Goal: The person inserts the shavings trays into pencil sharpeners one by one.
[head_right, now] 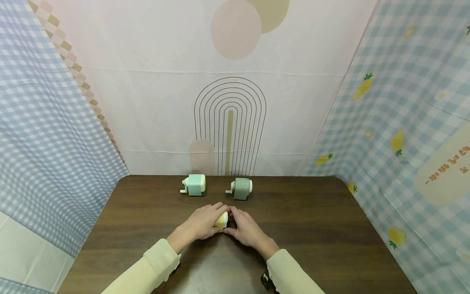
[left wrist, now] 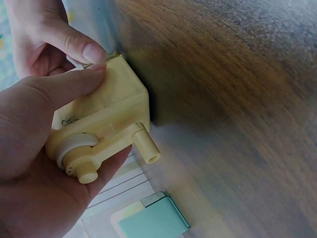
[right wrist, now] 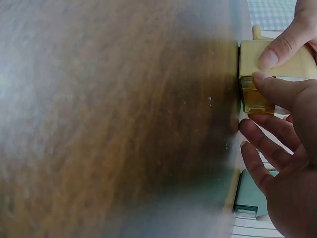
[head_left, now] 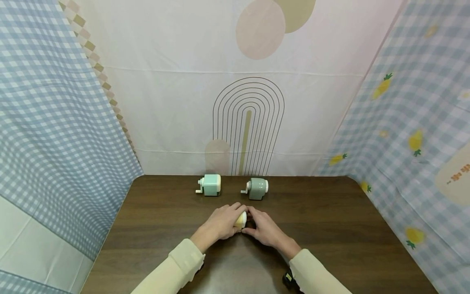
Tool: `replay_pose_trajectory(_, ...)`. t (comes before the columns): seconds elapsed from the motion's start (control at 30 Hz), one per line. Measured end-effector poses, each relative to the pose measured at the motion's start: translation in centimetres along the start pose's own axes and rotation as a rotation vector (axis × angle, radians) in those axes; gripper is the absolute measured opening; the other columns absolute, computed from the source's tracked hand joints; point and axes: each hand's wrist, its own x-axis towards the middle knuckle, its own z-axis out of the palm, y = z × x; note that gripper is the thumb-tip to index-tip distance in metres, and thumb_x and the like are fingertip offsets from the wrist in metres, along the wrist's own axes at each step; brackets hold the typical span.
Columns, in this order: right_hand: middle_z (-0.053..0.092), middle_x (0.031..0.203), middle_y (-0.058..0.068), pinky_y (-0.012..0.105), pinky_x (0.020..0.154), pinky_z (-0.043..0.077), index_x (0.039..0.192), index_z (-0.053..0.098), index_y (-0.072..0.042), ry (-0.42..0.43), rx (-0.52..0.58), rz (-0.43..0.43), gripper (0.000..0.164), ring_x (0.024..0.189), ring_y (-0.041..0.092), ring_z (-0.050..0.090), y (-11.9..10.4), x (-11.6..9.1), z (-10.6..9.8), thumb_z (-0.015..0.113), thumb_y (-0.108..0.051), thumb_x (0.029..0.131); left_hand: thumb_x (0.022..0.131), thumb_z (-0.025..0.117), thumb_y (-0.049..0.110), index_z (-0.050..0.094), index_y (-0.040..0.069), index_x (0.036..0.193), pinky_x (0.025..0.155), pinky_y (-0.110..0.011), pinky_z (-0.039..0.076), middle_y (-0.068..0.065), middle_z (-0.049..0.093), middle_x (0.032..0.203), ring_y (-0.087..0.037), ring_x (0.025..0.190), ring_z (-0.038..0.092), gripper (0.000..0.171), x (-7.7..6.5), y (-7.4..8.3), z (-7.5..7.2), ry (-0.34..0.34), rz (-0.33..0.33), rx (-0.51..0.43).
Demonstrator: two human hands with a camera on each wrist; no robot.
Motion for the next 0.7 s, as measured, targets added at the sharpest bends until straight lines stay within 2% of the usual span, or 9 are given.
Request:
replay_pose_trajectory(0.3,0.068,0.127,0.006,0.039,0.092,0.058,0.141,0.050,-0.006,0.023,0.007,-0.010,0.060,0.113,0.013,0.064,-0.3,-0.1,0.1,0.080,-0.022,0.091,0.086,0.084,0.031,0.051,0.023,0.139,0.082,-0.043,0.060,-0.001,0.058,0.130,-0.025,0.103,0.063,0.063,0.1,0.1,0.0,-0.008,-0.004,0.008)
replay_pose_trajectory(0.47,0.066,0.132,0.008,0.040,0.094,0.057,0.146,0.045,-0.005,0.025,-0.018,-0.003,0.068,0.116,0.015,0.063,-0.5,0.0,0.1,0.080,-0.021,0.090,0.087,0.083,0.032,0.048,0.020,0.141,0.084,-0.043,0.059,-0.003,0.058,0.132,-0.026,0.105,0.063,0.066,0.1,0.0,-0.2,-0.019,-0.005,0.008)
replay_pose_trajectory(0.7,0.064,0.133,0.013,0.045,0.093,0.056,0.152,0.039,-0.004,-0.021,-0.091,0.020,0.079,0.115,0.023,0.062,-1.0,0.4,-0.3,0.081,-0.027,0.089,0.086,0.081,0.040,0.044,0.015,0.146,0.088,-0.040,0.057,-0.005,0.057,0.135,-0.022,0.106,0.062,0.075,0.2,-0.4,-0.8,-0.087,-0.034,-0.084)
